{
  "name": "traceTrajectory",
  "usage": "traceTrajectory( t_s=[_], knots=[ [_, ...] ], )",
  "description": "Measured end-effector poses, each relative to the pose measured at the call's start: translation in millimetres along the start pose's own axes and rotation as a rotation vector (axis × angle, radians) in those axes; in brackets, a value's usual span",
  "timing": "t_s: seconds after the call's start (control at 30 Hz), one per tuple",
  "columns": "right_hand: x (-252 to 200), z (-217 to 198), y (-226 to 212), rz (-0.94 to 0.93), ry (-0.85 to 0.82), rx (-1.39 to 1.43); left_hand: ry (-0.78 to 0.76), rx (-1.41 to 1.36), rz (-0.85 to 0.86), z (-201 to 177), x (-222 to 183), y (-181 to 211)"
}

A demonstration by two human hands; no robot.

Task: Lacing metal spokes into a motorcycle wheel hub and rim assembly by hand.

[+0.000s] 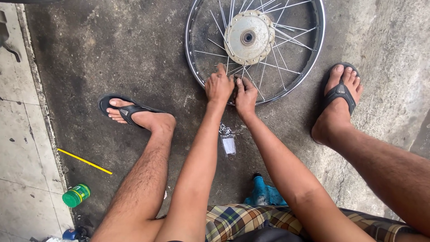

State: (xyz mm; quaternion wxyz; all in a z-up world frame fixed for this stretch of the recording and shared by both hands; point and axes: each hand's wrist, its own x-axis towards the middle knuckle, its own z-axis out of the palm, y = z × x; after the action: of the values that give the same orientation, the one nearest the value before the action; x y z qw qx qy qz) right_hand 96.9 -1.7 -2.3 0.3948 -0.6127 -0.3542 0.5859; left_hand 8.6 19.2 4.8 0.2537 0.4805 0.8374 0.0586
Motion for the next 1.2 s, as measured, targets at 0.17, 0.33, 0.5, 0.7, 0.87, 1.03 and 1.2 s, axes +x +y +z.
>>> traceTrajectory(
  t_s=[0.17,0.33,0.5,0.7,0.87,1.03,1.2],
  knots=[
    [-10,-5,-20,-0.072,-0.01,-0.24,0.001,-0.122,-0.106,-11,-15,24],
    [-18,-8,-26,-0.213,-0.038,-0.513,-0.09,-0.458,-0.078,-15,-19,-2],
    [-43,-3,-16,-0.532,-0.039,-0.703,-0.391,-0.952,0.009,-16,-13,-22],
    [-82,-29,-18,-0.795,-0.393,-0.567,-0.495,-1.032,0.065,-14,1,-36],
    [-85,-17,19,-0.749,-0.547,-0.845,-0.587,-0.933,-0.028,-21,5,-31],
    [-71,5,58,-0.729,-0.666,-1.205,-0.602,-0.86,-0.064,-11,12,-35],
    [-77,26,60,-0.621,-0.655,-1.478,-0.54,-0.727,-0.027,-18,9,-36]
  ],
)
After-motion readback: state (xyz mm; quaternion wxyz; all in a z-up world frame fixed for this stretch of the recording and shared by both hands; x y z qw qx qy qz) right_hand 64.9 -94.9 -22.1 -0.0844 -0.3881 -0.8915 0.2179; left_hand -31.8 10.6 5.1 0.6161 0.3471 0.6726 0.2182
